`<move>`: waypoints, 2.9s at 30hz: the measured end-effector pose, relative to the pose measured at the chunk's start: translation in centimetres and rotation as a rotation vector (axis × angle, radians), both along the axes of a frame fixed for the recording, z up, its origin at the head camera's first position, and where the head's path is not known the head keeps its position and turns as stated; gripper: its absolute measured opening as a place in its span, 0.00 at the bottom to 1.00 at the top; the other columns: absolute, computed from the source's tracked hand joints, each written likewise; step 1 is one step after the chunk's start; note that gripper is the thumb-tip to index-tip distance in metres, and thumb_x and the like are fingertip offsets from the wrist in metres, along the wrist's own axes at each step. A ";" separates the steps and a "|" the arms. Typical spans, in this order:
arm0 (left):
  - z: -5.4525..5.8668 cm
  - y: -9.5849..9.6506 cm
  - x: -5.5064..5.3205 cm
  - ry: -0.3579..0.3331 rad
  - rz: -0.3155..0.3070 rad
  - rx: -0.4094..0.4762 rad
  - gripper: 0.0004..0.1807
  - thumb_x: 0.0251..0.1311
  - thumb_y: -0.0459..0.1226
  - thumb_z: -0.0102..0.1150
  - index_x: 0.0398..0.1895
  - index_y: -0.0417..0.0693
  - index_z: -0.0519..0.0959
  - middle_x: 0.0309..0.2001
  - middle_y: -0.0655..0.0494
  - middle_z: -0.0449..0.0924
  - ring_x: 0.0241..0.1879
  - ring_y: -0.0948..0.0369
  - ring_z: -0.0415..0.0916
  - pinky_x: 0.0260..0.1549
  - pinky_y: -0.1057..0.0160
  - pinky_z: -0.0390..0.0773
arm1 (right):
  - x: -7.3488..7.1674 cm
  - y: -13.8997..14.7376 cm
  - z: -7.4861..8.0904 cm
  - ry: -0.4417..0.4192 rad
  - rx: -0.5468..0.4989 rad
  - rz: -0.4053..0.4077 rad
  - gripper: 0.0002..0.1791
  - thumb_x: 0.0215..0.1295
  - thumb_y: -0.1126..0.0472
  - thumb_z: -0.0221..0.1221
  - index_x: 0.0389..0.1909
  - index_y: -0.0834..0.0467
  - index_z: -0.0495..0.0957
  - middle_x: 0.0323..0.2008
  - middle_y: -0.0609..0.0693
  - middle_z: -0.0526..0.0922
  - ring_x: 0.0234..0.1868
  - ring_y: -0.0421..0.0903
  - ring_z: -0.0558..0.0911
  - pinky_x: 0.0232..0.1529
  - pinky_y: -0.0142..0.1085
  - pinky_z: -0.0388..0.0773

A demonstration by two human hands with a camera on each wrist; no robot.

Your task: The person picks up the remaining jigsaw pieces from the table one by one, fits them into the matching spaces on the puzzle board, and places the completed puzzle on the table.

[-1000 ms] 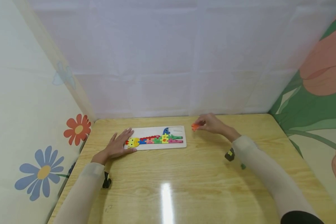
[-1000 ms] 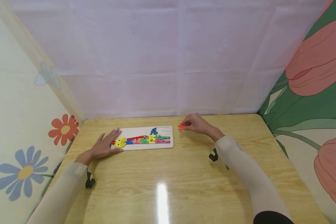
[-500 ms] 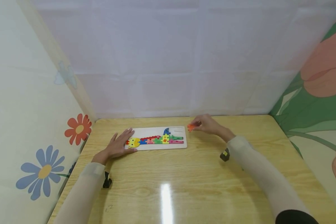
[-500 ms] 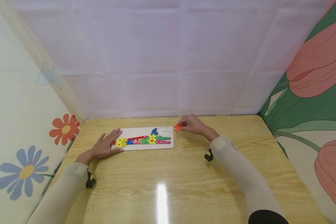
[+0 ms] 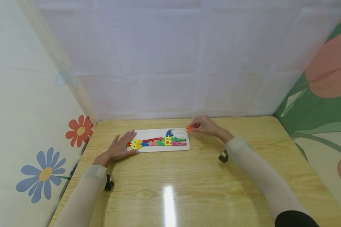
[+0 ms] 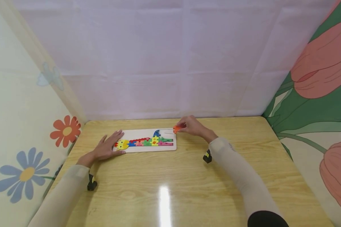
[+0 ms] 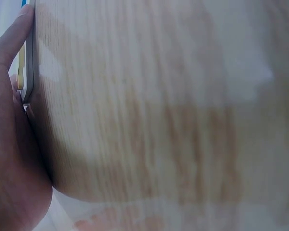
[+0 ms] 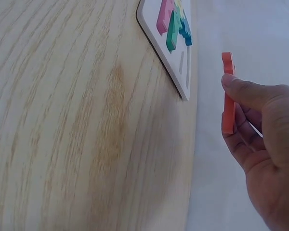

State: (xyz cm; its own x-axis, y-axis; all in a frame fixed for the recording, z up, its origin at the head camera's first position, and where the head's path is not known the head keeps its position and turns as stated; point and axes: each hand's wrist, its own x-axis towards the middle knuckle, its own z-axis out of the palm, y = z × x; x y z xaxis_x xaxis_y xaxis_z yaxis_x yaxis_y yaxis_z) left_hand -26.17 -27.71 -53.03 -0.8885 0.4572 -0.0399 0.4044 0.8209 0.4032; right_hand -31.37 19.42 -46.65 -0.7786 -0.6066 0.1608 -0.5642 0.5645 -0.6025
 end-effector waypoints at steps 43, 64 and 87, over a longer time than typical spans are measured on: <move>0.5 -0.1 -0.1 -0.043 0.015 -0.026 0.58 0.64 0.64 0.62 0.87 0.46 0.49 0.87 0.42 0.43 0.85 0.41 0.36 0.77 0.30 0.28 | -1.1 -4.2 -2.3 -0.018 -0.048 0.017 0.12 0.64 0.66 0.73 0.48 0.61 0.90 0.45 0.54 0.91 0.46 0.48 0.88 0.52 0.39 0.86; 0.6 0.1 -0.1 -0.042 0.007 -0.024 0.58 0.64 0.64 0.62 0.87 0.45 0.49 0.86 0.42 0.43 0.85 0.41 0.37 0.77 0.29 0.28 | -1.1 -5.8 -3.1 -0.049 -0.066 -0.005 0.14 0.63 0.66 0.74 0.49 0.61 0.89 0.45 0.55 0.91 0.45 0.47 0.89 0.50 0.35 0.86; 0.6 0.2 0.1 -0.048 0.017 -0.029 0.58 0.64 0.65 0.62 0.87 0.46 0.49 0.87 0.42 0.43 0.85 0.41 0.36 0.77 0.30 0.28 | -0.8 -6.9 -3.5 -0.049 -0.029 0.009 0.13 0.63 0.66 0.73 0.49 0.62 0.89 0.44 0.55 0.90 0.44 0.46 0.86 0.49 0.35 0.85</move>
State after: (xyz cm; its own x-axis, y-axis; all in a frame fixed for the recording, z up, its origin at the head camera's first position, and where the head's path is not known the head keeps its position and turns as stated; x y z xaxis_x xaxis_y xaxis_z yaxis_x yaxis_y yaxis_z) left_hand -26.11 -27.53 -52.43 -0.8928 0.4402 -0.0957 0.3712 0.8392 0.3974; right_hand -32.18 12.55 -50.10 -0.7806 -0.6091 0.1404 -0.5387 0.5416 -0.6453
